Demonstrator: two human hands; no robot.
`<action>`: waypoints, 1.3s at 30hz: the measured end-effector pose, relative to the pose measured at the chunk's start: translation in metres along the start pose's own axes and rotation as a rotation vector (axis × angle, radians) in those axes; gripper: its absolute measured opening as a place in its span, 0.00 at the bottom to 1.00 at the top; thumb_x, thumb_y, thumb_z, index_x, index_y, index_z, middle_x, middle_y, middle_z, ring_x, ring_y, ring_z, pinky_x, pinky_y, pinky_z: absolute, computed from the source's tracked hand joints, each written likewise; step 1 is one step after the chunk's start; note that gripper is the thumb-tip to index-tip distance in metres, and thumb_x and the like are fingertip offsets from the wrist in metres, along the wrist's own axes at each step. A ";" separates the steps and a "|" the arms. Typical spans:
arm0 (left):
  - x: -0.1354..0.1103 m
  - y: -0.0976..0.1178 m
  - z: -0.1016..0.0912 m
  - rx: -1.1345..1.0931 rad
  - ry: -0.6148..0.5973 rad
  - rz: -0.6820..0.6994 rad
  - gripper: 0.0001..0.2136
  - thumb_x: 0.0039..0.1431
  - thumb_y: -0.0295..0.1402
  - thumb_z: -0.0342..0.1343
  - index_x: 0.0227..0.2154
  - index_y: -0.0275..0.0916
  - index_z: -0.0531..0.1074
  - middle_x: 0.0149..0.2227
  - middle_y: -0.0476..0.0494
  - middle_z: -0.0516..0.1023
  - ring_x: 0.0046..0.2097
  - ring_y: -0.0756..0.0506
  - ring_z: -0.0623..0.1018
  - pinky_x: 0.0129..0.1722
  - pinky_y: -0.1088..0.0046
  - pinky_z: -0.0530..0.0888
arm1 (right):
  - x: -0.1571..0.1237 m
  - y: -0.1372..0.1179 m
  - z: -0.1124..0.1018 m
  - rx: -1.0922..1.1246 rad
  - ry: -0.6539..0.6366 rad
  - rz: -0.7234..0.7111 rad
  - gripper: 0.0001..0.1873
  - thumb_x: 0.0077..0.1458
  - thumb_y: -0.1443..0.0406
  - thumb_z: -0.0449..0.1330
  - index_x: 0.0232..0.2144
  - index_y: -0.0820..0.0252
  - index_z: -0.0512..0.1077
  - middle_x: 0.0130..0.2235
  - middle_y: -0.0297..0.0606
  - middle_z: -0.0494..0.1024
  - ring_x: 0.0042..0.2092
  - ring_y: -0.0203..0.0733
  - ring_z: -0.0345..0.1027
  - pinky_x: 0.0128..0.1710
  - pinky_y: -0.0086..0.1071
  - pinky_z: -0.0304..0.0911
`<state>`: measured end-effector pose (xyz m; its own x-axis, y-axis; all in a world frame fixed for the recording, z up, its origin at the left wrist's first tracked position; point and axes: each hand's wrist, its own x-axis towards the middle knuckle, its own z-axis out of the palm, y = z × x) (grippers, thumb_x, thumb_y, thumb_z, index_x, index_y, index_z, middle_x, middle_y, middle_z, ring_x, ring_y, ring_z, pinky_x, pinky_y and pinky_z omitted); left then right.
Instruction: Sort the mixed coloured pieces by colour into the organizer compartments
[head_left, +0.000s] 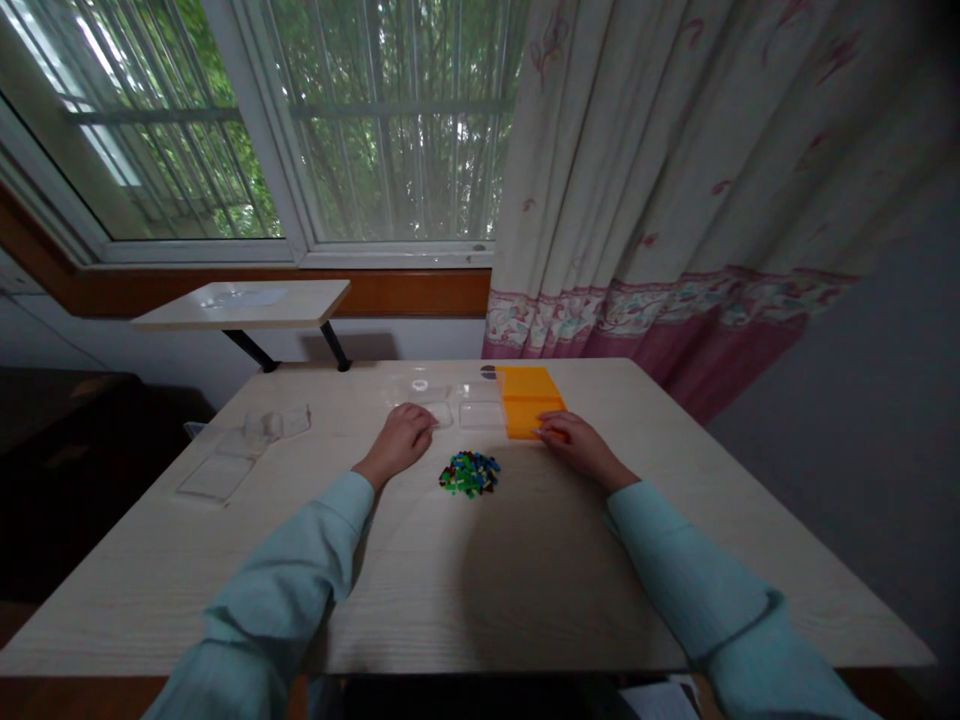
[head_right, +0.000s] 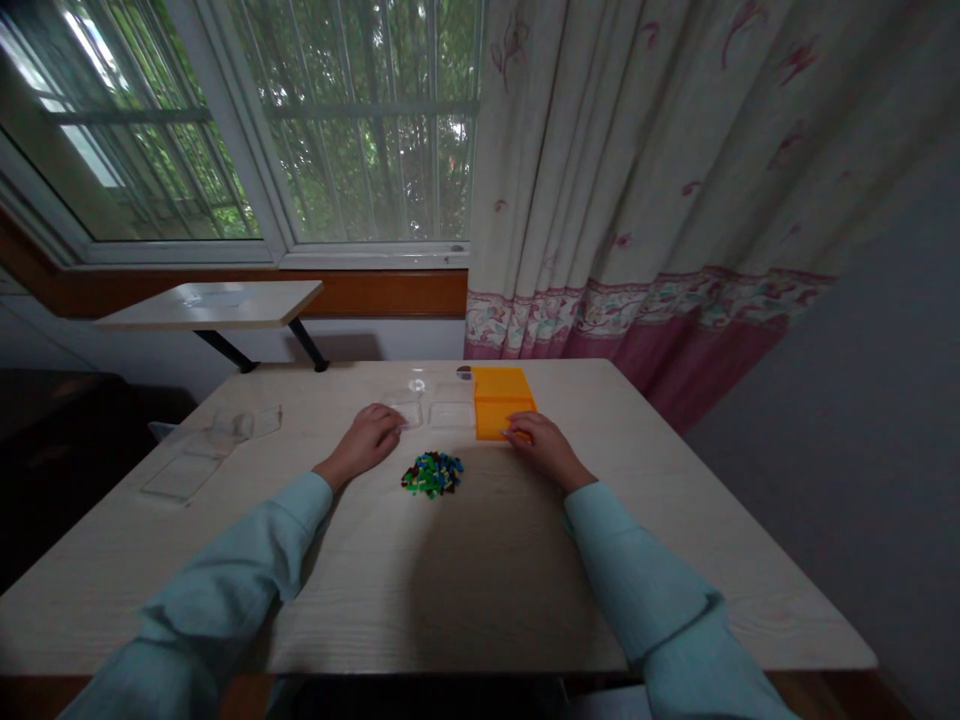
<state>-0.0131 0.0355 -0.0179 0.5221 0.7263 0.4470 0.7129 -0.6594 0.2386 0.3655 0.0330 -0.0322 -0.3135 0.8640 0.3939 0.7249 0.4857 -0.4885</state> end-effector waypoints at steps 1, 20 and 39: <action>0.002 0.001 0.001 -0.013 -0.006 0.020 0.13 0.60 0.28 0.50 0.44 0.39 0.75 0.44 0.40 0.76 0.49 0.41 0.71 0.54 0.59 0.66 | 0.000 0.001 0.000 -0.004 0.001 -0.005 0.13 0.60 0.57 0.56 0.34 0.55 0.78 0.46 0.43 0.78 0.50 0.47 0.71 0.55 0.46 0.65; 0.010 0.005 0.011 -0.061 0.029 0.071 0.14 0.60 0.27 0.51 0.47 0.42 0.75 0.55 0.39 0.69 0.57 0.41 0.67 0.59 0.58 0.65 | -0.003 0.018 -0.005 -0.038 0.009 -0.045 0.10 0.54 0.59 0.61 0.36 0.55 0.79 0.46 0.42 0.79 0.50 0.48 0.72 0.54 0.47 0.66; 0.025 0.032 0.018 0.024 -0.035 0.030 0.23 0.58 0.28 0.51 0.57 0.48 0.67 0.51 0.42 0.70 0.55 0.39 0.66 0.64 0.47 0.49 | 0.001 0.001 0.004 -0.081 0.041 0.001 0.11 0.57 0.61 0.58 0.40 0.54 0.77 0.48 0.42 0.79 0.52 0.47 0.71 0.57 0.47 0.63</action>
<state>0.0308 0.0361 -0.0152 0.5589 0.7129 0.4236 0.7075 -0.6764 0.2047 0.3631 0.0350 -0.0353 -0.2883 0.8577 0.4256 0.7732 0.4708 -0.4250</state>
